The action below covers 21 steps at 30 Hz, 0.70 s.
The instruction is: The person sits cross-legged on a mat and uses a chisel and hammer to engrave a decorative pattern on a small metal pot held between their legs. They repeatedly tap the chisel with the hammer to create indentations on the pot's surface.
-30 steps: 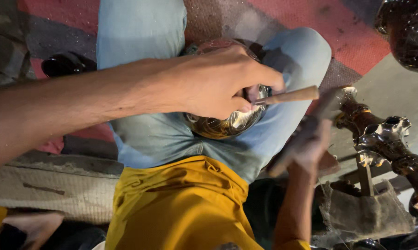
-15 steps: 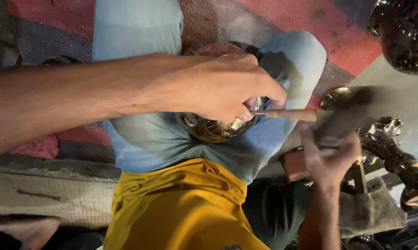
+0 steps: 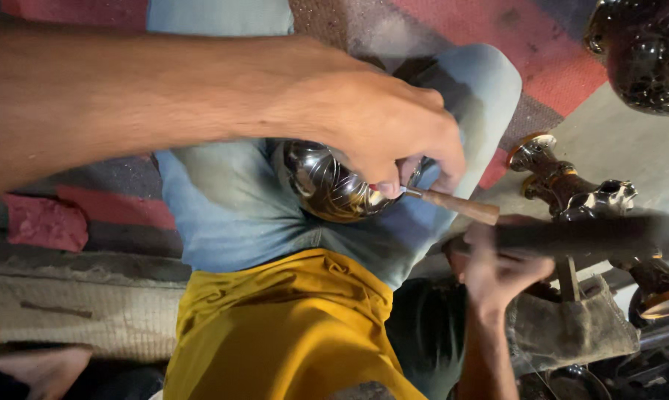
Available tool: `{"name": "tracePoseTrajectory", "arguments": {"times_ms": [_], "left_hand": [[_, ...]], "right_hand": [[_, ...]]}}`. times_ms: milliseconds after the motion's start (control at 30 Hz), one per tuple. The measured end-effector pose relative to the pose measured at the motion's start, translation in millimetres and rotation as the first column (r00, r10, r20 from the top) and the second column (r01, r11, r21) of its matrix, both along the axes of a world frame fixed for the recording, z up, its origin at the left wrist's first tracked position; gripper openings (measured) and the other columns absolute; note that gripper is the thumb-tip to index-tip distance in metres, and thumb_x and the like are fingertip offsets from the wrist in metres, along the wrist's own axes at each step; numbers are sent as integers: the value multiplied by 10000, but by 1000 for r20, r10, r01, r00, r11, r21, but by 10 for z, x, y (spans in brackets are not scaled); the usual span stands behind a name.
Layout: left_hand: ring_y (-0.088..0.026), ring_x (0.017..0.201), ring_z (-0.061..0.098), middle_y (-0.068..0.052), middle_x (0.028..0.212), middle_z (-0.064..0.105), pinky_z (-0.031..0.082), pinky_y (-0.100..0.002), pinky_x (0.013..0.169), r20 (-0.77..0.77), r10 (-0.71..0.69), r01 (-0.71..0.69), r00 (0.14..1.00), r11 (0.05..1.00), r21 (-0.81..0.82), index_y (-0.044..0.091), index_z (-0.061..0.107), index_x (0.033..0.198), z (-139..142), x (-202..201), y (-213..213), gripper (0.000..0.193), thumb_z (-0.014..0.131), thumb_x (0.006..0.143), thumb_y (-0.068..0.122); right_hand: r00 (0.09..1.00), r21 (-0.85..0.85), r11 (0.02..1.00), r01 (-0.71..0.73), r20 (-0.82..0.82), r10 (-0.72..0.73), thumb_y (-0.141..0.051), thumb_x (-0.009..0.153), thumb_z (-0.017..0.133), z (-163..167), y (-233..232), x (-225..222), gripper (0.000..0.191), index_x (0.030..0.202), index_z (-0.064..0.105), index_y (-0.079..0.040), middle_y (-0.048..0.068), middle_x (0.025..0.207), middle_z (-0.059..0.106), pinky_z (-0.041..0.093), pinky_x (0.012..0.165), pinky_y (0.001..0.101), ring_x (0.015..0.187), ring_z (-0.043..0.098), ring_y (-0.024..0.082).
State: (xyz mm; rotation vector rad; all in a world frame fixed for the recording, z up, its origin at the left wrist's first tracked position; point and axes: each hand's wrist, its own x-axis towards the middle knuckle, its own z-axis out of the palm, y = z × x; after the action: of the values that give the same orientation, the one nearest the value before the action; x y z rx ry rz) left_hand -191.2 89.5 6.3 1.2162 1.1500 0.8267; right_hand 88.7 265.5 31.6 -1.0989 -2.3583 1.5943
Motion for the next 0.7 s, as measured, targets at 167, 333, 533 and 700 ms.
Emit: {"name": "tracePoseTrajectory", "arguments": {"times_ms": [167, 333, 533, 700], "left_hand": [[-234, 840, 761, -39, 947, 795, 588, -433, 670, -31, 181, -182, 983, 981, -60, 213, 707, 1165, 4, 75, -194, 451, 783, 745, 69], [-209, 793, 795, -67, 929, 806, 606, -400, 672, 35, 346, -345, 937, 937, -48, 127, 696, 1140, -19, 126, -353, 376, 777, 779, 59], [-219, 791, 793, -117, 923, 795, 611, -387, 668, 11, 531, -528, 847, 844, -94, 108, 695, 1182, -24, 337, -503, 384, 763, 811, 41], [-241, 905, 808, -151, 1001, 790, 653, -347, 779, 38, 677, -677, 735, 736, -8, 69, 659, 1279, 43, 488, -688, 393, 674, 900, -31]], "right_hand": [[988, -70, 996, 52, 149, -41, -21, 907, 744, -8, 193, -151, 153, 923, 598, -64, 58, 776, 678, 560, 617, 282, 645, 662, 139], [906, 4, 909, -418, 84, 416, -2, 972, 775, 1, 537, -428, 198, 915, 586, 6, 116, 805, 674, 530, 589, 285, 647, 642, 172], [819, -90, 826, -557, 102, 564, -46, 979, 751, 8, 807, -860, 162, 918, 626, 37, 110, 716, 658, 520, 539, 285, 568, 647, 165], [590, 160, 591, -791, 459, 665, -112, 862, 799, 158, 781, -1275, 253, 893, 631, 74, 138, 690, 662, 531, 552, 335, 556, 633, 197]]}}
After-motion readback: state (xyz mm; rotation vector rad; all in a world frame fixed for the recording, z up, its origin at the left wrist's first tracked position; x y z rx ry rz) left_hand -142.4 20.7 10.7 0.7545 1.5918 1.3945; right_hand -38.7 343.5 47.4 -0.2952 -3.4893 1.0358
